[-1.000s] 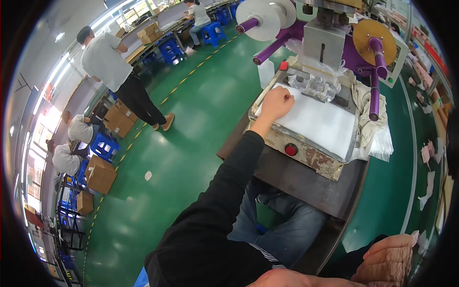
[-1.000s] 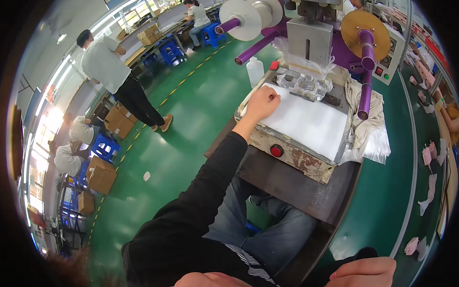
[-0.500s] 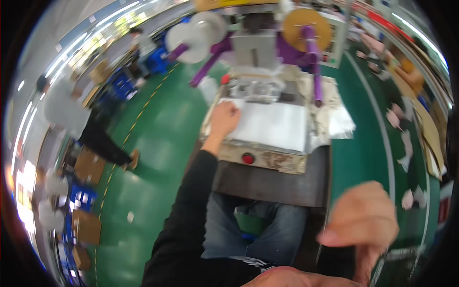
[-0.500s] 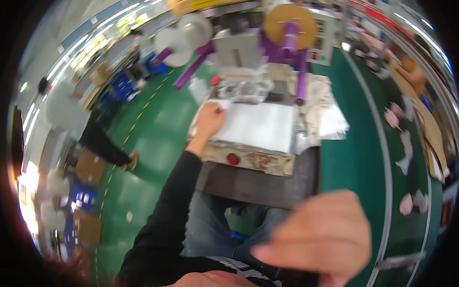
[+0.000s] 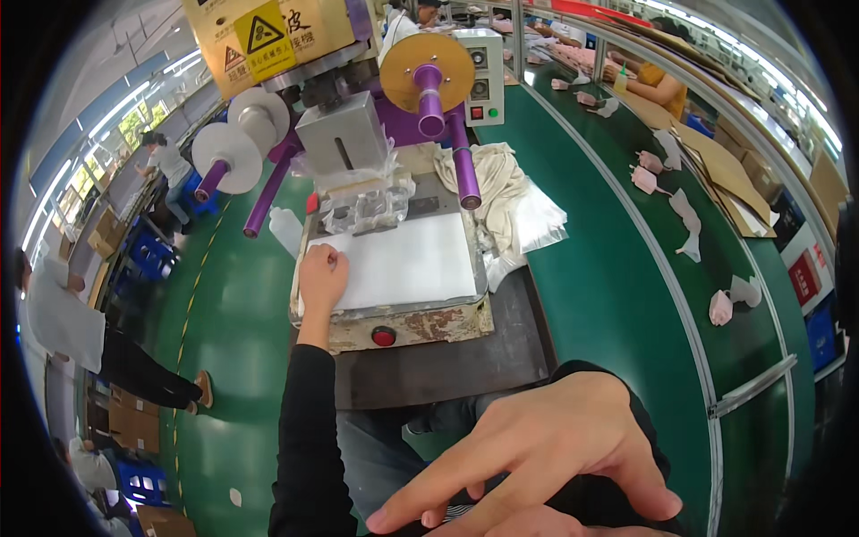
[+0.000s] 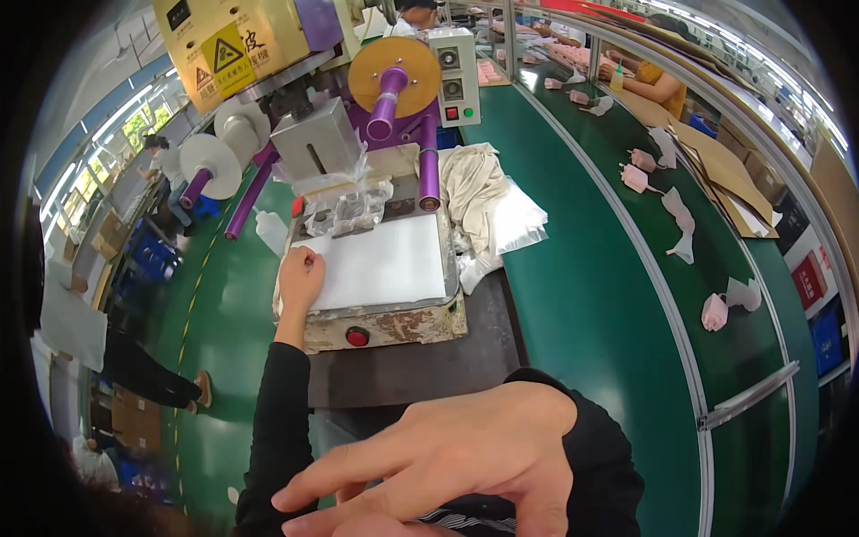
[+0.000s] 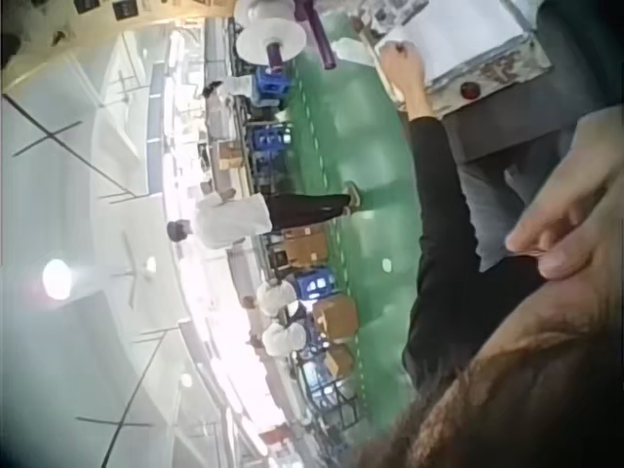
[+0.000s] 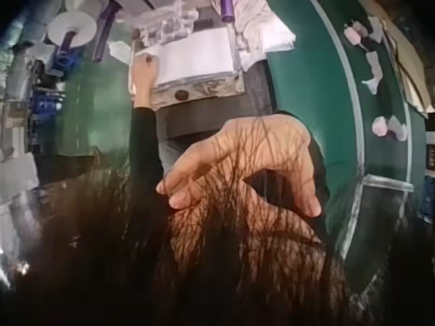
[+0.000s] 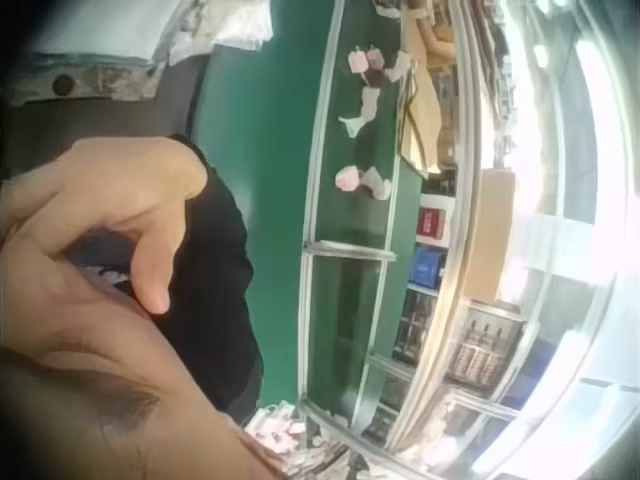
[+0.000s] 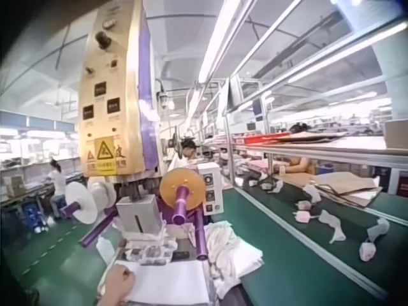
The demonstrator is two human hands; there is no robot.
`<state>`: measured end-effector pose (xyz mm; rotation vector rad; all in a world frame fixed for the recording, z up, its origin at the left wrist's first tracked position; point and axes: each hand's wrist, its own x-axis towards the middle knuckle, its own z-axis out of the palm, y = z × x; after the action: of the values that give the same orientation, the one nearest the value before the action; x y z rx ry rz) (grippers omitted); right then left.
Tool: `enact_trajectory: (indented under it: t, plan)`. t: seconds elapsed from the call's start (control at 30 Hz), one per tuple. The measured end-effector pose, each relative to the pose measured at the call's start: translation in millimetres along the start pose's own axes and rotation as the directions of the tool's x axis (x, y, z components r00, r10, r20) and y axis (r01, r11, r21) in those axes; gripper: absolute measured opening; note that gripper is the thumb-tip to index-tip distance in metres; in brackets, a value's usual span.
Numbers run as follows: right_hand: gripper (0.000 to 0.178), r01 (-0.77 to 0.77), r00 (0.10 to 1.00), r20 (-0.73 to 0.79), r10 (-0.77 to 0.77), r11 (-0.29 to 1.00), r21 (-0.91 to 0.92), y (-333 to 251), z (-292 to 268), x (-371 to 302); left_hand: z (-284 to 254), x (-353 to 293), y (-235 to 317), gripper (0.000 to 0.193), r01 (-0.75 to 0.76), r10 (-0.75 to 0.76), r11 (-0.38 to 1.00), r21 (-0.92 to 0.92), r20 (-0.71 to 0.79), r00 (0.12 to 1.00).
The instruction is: The worker takes small parts, processes them through a machine on the table, and places the results on a conveyor belt.
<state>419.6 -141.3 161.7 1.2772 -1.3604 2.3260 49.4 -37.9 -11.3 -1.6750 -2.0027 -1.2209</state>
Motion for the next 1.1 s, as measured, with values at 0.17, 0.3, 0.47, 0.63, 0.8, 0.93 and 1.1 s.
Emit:
enact_trajectory:
  t: [0.17, 0.3, 0.47, 0.63, 0.8, 0.93, 1.1]
  plan:
    - [0.108, 0.005, 0.999, -0.035, -0.006, 1.0, -0.023, -25.2, -4.0, 7.9, -8.1, -1.1, -4.4, 0.015, -0.027, 0.027, 0.999, 0.019, -0.017, 0.999]
    - [0.093, 0.099, 0.985, -0.084, -0.152, 0.887, -0.452, -19.6, -11.7, 4.0, -8.1, -3.2, -3.0, 0.015, 0.002, -0.002, 1.0, -0.006, -0.026, 1.0]
    - [0.108, 0.123, 0.947, -0.137, -0.292, 0.719, -0.684, -35.7, -12.3, -7.0, -11.1, -5.1, -3.5, 0.015, 0.008, -0.008, 1.0, -0.014, -0.035, 0.999]
    - [0.061, 0.067, 0.86, -0.299, -0.415, 0.67, -0.739, -59.8, 21.8, -12.7, 3.3, 7.1, 5.7, 0.016, 0.005, -0.005, 1.0, 0.01, -0.008, 1.0]
    - [0.017, -0.266, 0.762, -0.51, -0.399, 0.525, -0.809, -81.4, 69.7, -9.3, -8.4, 0.2, -14.0, 0.018, 0.062, -0.062, 0.998, 0.006, -0.023, 0.998]
    - [0.025, -0.053, 0.833, -0.307, -0.461, 0.486, -0.873, -79.8, 59.7, -42.1, 3.1, -0.6, -3.4, 0.018, 0.014, -0.018, 0.997, 0.074, 0.042, 0.999]
    - [0.03, -0.367, 0.754, -0.646, -0.121, 0.738, -0.566, -99.4, 74.7, -25.7, 3.2, -3.8, -9.1, 0.017, 0.027, -0.026, 0.999, -0.036, 0.032, 0.999]
